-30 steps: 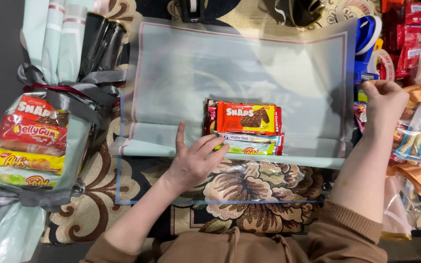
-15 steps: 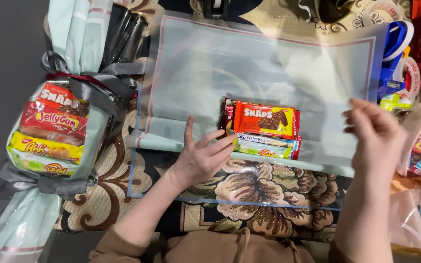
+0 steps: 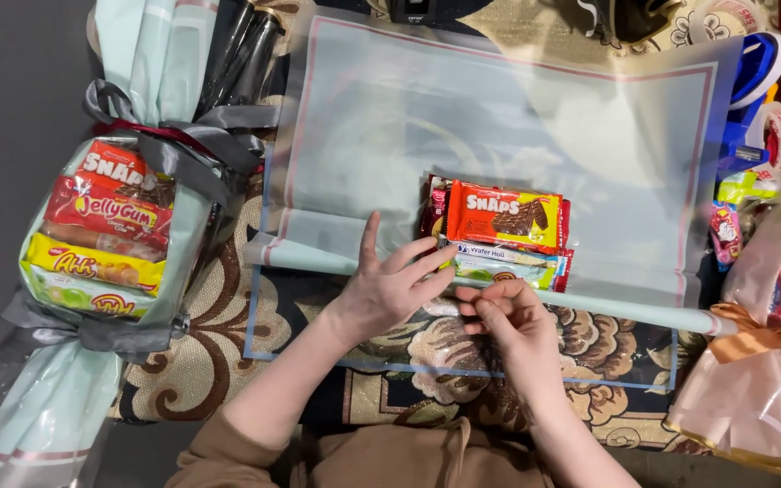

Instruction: Wrapping snack packages in a decorative sheet and securing them with tape to finish a snack bouquet.

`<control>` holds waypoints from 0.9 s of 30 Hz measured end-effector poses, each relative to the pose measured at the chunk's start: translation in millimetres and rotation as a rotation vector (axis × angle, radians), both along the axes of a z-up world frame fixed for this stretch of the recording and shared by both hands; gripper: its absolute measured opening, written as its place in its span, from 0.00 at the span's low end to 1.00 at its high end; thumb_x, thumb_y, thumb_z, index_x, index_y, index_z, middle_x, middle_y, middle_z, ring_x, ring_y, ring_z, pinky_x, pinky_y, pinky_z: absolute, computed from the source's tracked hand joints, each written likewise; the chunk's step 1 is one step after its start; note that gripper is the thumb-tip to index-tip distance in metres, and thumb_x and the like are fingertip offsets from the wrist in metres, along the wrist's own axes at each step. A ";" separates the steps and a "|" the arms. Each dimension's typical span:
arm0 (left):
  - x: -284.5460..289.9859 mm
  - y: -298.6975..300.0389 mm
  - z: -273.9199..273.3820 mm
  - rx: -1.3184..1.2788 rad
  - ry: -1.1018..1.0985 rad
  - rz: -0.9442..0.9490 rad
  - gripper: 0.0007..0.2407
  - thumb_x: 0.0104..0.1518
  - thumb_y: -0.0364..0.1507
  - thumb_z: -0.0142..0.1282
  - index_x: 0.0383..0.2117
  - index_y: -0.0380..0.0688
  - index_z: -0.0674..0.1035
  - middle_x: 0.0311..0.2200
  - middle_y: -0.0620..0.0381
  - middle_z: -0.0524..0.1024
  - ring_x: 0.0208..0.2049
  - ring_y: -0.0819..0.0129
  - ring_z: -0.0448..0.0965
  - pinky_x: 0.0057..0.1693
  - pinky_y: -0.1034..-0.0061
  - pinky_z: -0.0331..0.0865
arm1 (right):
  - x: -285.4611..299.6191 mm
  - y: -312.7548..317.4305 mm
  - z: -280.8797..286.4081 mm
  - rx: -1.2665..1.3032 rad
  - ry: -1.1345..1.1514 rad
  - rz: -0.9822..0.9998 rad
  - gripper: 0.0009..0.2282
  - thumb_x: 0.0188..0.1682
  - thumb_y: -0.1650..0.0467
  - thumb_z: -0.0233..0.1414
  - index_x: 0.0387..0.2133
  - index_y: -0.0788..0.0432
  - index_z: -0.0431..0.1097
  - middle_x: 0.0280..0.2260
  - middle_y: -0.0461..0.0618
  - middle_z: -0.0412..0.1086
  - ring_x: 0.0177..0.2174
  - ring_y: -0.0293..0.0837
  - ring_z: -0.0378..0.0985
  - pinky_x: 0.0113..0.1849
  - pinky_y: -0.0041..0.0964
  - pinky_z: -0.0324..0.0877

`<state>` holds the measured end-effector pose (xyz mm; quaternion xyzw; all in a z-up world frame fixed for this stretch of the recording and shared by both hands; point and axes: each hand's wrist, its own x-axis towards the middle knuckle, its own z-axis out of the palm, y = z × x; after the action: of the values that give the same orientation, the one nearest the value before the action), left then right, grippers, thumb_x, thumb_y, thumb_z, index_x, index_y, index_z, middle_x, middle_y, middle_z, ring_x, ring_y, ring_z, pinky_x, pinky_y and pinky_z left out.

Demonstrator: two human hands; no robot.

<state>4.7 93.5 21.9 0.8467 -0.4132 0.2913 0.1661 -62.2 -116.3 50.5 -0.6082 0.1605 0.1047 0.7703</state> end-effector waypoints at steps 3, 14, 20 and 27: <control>-0.4 0.0 3.3 0.015 -0.008 0.008 0.04 0.63 0.25 0.60 0.37 0.53 0.84 0.52 0.63 0.81 0.54 0.67 0.77 0.69 0.33 0.35 | 1.4 1.0 -5.7 0.011 -0.001 -0.008 0.03 0.52 0.78 0.51 0.37 0.63 0.69 0.42 0.67 0.80 0.38 0.48 0.84 0.37 0.38 0.81; -0.5 -2.7 -0.4 -0.002 -0.013 0.008 0.04 0.64 0.28 0.61 0.40 0.53 0.85 0.51 0.63 0.81 0.53 0.68 0.77 0.70 0.34 0.35 | -0.7 2.0 -5.6 0.008 -0.001 -0.033 0.03 0.52 0.78 0.52 0.38 0.64 0.69 0.43 0.69 0.79 0.39 0.50 0.85 0.38 0.39 0.83; -0.9 -3.3 0.1 0.004 0.000 0.006 0.08 0.64 0.28 0.62 0.46 0.57 0.85 0.51 0.63 0.81 0.54 0.67 0.76 0.70 0.34 0.33 | 0.4 4.8 -5.5 0.033 0.045 -0.078 0.04 0.52 0.79 0.51 0.38 0.66 0.69 0.41 0.68 0.79 0.39 0.50 0.84 0.39 0.38 0.82; -1.3 -4.6 -1.0 0.011 -0.012 0.031 0.08 0.66 0.28 0.57 0.47 0.56 0.84 0.51 0.64 0.81 0.54 0.68 0.75 0.69 0.33 0.35 | -3.4 0.0 -15.2 0.037 0.038 0.001 0.09 0.52 0.79 0.51 0.45 0.70 0.70 0.41 0.65 0.78 0.43 0.53 0.84 0.42 0.42 0.83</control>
<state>3.5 89.0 20.9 0.8520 -0.4027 0.2966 0.1548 -65.6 -116.4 35.4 -0.5916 0.1731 0.1196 0.7783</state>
